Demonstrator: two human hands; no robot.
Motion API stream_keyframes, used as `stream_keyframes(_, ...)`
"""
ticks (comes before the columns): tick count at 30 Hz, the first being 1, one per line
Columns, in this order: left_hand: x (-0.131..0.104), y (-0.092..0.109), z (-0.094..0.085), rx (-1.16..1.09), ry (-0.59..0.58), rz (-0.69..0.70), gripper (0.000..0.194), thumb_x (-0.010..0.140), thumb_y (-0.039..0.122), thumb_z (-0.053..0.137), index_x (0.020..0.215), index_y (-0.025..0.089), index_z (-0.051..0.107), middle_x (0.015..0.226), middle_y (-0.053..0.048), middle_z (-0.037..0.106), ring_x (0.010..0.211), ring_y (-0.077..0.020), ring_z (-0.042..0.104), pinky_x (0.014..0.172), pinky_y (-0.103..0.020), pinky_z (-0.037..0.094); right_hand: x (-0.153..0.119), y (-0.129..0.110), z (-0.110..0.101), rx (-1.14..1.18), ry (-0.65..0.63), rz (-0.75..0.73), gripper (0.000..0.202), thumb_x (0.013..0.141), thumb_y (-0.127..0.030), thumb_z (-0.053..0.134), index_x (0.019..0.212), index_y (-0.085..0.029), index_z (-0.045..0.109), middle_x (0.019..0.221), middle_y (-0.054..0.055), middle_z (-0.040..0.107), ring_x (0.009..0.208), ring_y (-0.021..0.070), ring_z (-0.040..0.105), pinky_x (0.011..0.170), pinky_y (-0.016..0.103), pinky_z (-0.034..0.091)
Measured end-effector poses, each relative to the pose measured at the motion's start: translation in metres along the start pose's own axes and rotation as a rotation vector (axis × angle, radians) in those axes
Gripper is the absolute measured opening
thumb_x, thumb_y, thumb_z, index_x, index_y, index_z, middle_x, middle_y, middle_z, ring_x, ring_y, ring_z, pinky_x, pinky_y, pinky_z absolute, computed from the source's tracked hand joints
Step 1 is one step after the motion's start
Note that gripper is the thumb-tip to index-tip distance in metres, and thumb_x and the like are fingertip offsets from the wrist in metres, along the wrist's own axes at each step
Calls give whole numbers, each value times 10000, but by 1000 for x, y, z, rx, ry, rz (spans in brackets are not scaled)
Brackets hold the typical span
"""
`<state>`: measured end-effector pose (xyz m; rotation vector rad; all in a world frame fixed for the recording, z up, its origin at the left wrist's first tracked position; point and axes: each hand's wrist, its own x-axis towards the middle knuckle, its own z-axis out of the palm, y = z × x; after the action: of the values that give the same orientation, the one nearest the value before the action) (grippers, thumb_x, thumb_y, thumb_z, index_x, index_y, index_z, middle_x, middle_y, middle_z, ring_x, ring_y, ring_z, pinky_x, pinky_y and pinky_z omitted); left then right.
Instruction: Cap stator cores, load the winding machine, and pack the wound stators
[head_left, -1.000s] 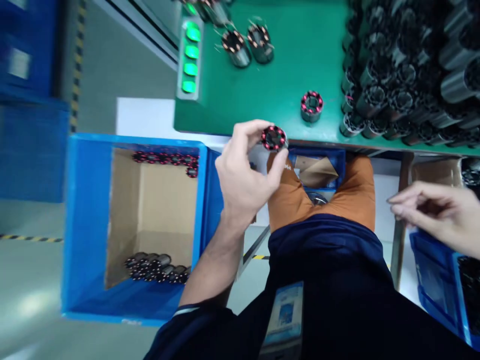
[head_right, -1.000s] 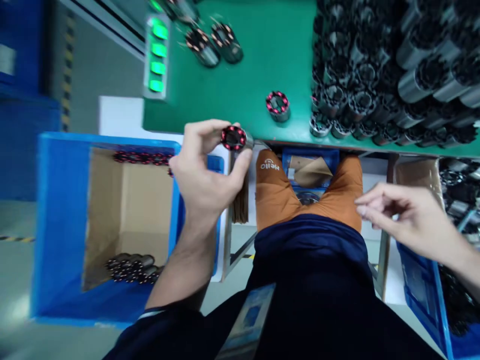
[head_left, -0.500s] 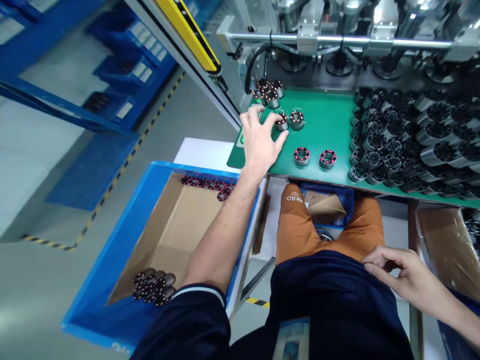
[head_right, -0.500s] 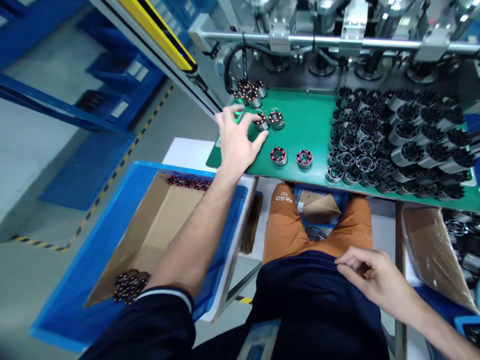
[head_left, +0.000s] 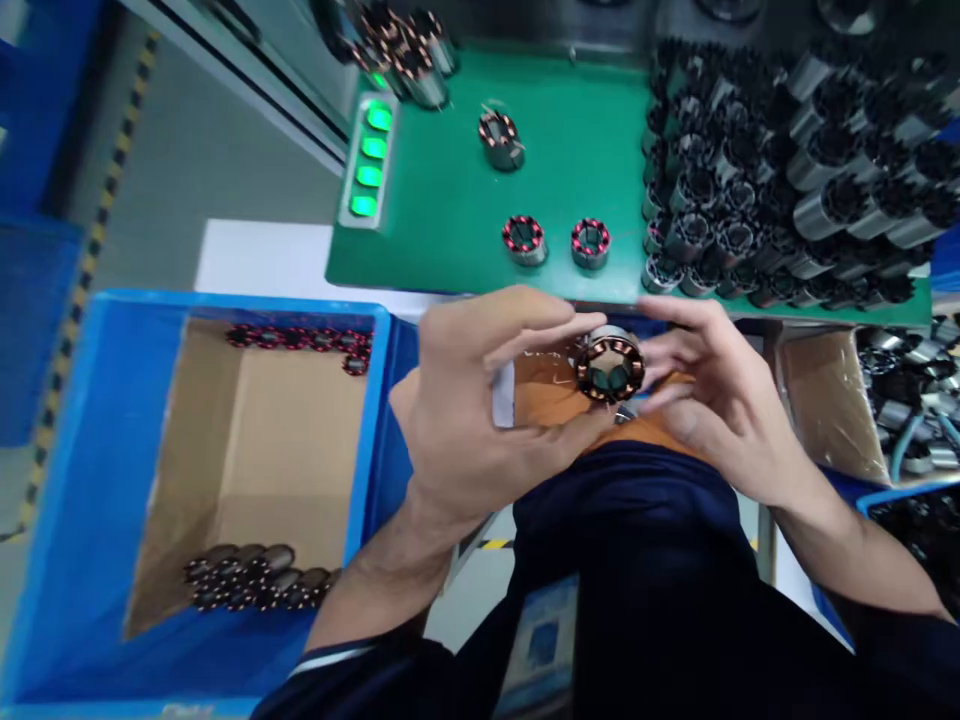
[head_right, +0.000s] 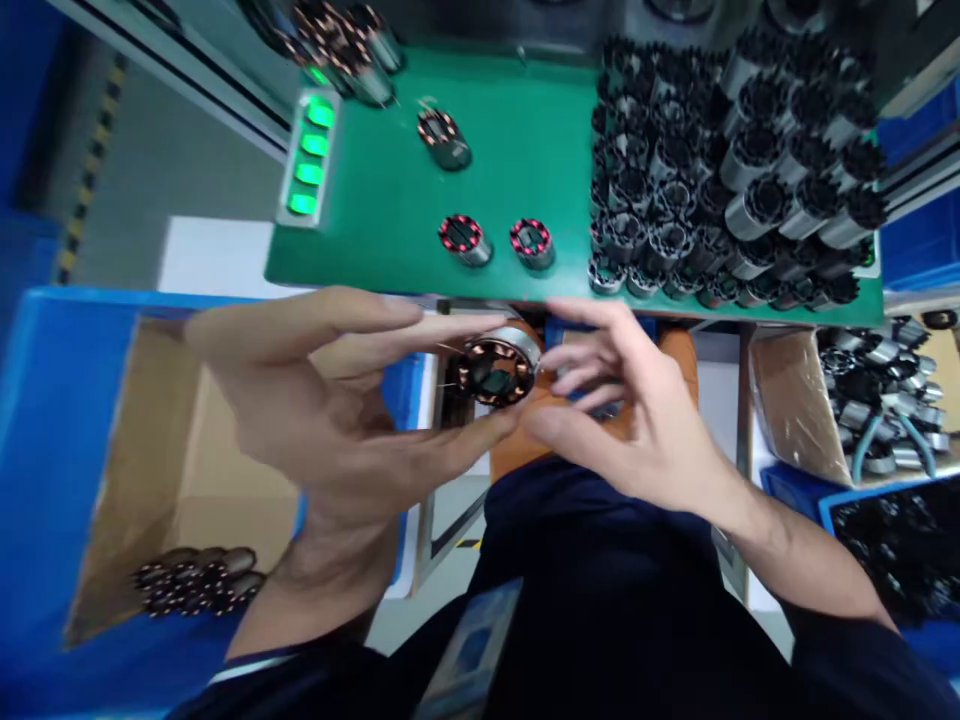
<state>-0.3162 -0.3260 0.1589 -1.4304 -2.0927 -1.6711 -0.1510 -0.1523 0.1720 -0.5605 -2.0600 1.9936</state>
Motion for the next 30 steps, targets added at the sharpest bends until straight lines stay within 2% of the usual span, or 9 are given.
stream_keyframes(6, -10, -11, 7, 18, -165, 50, 485, 1020, 499, 965, 1457, 414, 775, 1307, -5, 881, 1110, -268, 899, 920, -428, 793, 9, -10, -2, 41, -92, 119, 519, 1046, -567, 904, 1451, -269, 779, 1108, 45, 827, 961, 195, 806, 899, 334, 713)
stream_keyframes(9, -14, -14, 6, 43, -155, 139, 287, 1074, 390, 922, 1342, 440, 836, 1378, 33, 877, 1123, -239, 893, 943, -421, 755, 4, 1, -14, 119, -113, 157, 440, 1045, -506, 922, 1397, -267, 809, 1056, 18, 844, 894, 161, 808, 857, 296, 713)
stream_keyframes(12, -9, -14, 4, 109, -129, 274, 214, 1053, 247, 920, 1150, 435, 883, 1268, 84, 901, 986, -206, 883, 796, -406, 670, -1, 10, -22, 155, -98, 194, 414, 1046, -498, 920, 1377, -269, 823, 1074, 21, 865, 942, 174, 840, 850, 288, 730)
stream_keyframes(16, -5, -18, 6, 194, -144, 448, 189, 1096, 204, 833, 1088, 388, 875, 1105, 88, 910, 910, -201, 841, 651, -408, 538, -4, 11, -24, 158, -22, 206, 447, 1019, -518, 931, 1375, -274, 815, 1193, 55, 882, 1083, 223, 862, 958, 351, 752)
stream_keyframes(19, -22, -33, 23, 161, -132, 355, 59, 1100, 292, 847, 1090, 348, 858, 1056, 39, 896, 952, -231, 803, 757, -422, 568, -6, 9, -26, 204, 123, 173, 488, 975, -562, 943, 1372, -316, 800, 1209, 47, 873, 1164, 264, 854, 975, 405, 763)
stream_keyframes(24, -63, -63, 55, -47, -362, -5, 63, 1090, 281, 854, 1029, 267, 847, 963, -3, 856, 902, -220, 772, 822, -388, 592, -14, 15, -28, 146, 159, 84, 470, 998, -542, 926, 1387, -324, 778, 1231, 54, 872, 1148, 266, 854, 1081, 452, 730)
stream_keyframes(26, -63, -63, 56, -121, -234, -121, 60, 1065, 340, 909, 1056, 285, 885, 976, -9, 855, 886, -206, 777, 831, -371, 616, -17, 19, -25, 90, 141, 84, 460, 1034, -539, 898, 1420, -326, 762, 1251, 59, 872, 1181, 267, 853, 1092, 446, 719)
stream_keyframes(28, -52, -53, 53, -188, -78, -191, 226, 1009, 501, 973, 1106, 307, 912, 1021, -26, 850, 920, -211, 782, 857, -375, 647, -18, 22, -22, 53, 128, 84, 475, 1044, -546, 890, 1435, -316, 751, 1245, 65, 875, 1188, 267, 854, 1072, 431, 718)
stream_keyframes(30, -37, -37, 50, -235, -30, -212, 388, 947, 643, 994, 1130, 309, 918, 1068, -43, 840, 973, -225, 782, 888, -390, 669, -17, 23, -18, 48, 118, 80, 473, 1040, -538, 897, 1421, -300, 748, 1208, 64, 879, 1153, 253, 856, 1034, 401, 719)
